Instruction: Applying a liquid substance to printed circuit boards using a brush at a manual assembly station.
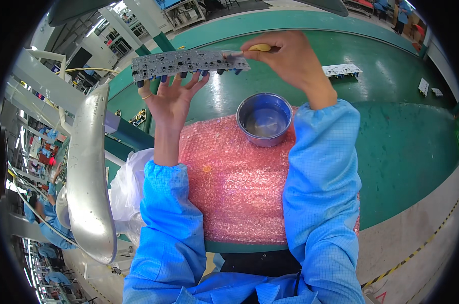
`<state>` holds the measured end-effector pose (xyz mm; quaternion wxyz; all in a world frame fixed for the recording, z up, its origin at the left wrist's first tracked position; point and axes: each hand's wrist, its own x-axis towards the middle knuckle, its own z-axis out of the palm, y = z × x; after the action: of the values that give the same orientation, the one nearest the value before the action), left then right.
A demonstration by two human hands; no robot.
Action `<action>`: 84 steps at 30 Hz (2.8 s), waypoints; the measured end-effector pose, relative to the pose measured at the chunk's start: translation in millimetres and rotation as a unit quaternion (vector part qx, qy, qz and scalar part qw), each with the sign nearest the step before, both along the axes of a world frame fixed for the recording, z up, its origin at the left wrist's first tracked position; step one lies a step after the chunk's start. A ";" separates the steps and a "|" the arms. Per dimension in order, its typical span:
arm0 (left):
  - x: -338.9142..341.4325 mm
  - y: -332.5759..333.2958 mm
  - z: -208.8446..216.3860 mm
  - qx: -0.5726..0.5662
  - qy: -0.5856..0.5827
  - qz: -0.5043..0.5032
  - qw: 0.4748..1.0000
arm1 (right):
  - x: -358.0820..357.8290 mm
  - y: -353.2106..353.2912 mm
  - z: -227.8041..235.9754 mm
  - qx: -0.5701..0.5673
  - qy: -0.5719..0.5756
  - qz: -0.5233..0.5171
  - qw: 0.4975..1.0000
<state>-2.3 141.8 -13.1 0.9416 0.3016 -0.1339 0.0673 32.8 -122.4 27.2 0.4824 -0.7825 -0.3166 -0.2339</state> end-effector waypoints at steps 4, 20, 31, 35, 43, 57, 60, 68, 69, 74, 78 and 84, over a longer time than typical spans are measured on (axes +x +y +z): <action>1.0 -1.0 -0.8 -0.005 0.005 0.006 1.000 | -4.6 -2.9 3.5 0.063 0.005 0.027 0.998; -1.3 -8.2 -3.2 0.003 0.015 -0.037 0.999 | -10.0 23.9 1.0 0.076 -0.022 -0.001 0.997; -2.0 -13.7 -8.6 0.010 0.009 -0.049 0.999 | -13.6 30.8 3.5 0.087 -0.067 0.012 0.994; -3.0 -16.6 -6.0 0.050 0.028 -0.016 0.998 | -16.6 22.6 7.4 0.024 -0.063 0.029 0.997; -3.9 -29.0 -10.8 0.045 0.033 -0.038 0.998 | -21.8 27.8 10.4 0.084 -0.066 0.024 0.994; -3.9 -34.3 -13.6 0.047 0.052 -0.021 0.997 | -26.9 29.4 13.9 0.068 -0.084 0.040 0.993; -2.4 -23.0 -13.6 0.044 0.050 -0.004 0.998 | -36.1 19.4 22.1 0.054 -0.061 0.074 0.994; -4.4 -36.9 -18.9 0.067 0.038 -0.030 0.997 | -33.8 40.9 15.9 0.127 -0.089 0.039 0.987; -4.2 -36.1 -18.3 0.062 0.042 -0.029 0.997 | -32.6 40.5 15.2 0.111 -0.110 0.051 0.986; -1.6 -26.9 -17.2 0.045 0.059 -0.001 0.997 | -38.7 22.8 22.4 0.078 -0.054 0.090 0.991; -3.1 -37.9 -20.4 0.091 0.050 -0.009 0.995 | -39.4 37.5 21.2 0.171 -0.111 0.052 0.978; -0.6 -29.2 -21.8 0.046 0.063 -0.010 0.997 | -38.3 31.9 20.0 0.083 -0.108 0.121 0.983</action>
<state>-2.9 112.6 -34.9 0.9339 0.3471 -0.0800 0.0320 -5.4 -90.5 47.2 0.5335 -0.6657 -0.4389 -0.2820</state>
